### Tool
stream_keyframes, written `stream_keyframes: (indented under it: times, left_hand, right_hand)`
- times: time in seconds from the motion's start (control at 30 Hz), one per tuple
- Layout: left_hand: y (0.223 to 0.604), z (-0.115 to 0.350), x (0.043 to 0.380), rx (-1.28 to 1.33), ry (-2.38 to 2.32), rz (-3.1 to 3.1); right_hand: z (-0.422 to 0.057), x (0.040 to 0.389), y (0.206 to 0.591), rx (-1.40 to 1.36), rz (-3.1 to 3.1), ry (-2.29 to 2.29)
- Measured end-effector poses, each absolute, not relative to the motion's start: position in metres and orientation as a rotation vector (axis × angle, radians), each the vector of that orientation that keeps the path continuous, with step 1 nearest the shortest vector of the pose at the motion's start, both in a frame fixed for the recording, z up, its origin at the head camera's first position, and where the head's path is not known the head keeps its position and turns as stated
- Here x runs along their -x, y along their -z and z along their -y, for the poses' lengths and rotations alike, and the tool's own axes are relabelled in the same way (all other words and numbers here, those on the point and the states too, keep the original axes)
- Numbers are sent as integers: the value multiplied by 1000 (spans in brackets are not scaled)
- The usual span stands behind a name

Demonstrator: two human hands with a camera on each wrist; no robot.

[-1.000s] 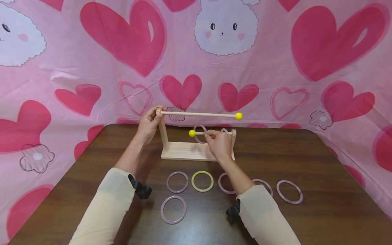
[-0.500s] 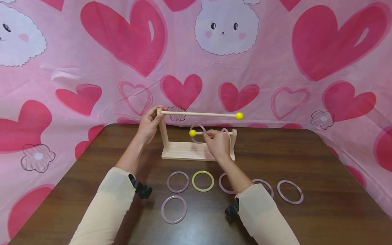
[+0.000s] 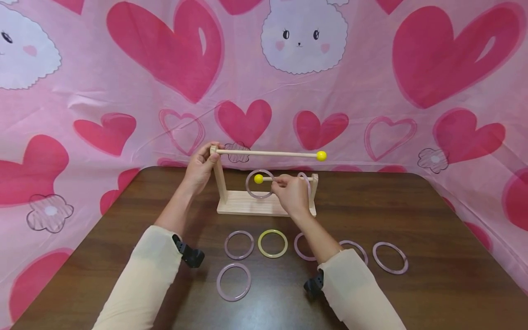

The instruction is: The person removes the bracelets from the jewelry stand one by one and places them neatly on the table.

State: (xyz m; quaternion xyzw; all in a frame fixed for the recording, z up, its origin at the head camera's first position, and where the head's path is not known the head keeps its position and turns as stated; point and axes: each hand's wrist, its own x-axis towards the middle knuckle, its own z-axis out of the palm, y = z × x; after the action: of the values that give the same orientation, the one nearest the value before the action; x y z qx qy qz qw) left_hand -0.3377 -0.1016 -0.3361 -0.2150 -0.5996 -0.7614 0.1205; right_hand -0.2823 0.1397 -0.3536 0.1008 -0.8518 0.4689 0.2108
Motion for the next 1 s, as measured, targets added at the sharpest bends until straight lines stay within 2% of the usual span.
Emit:
stream_keyframes:
  times: [0.4,1.0]
  left_hand:
    - [336,101,338,628,2230,1732]
    - [337,102,337,614,2243,1733]
  right_hand:
    - [-143,273,347,-245,2356,-1688]
    - [-157,259,346,-176,2483,-1684]
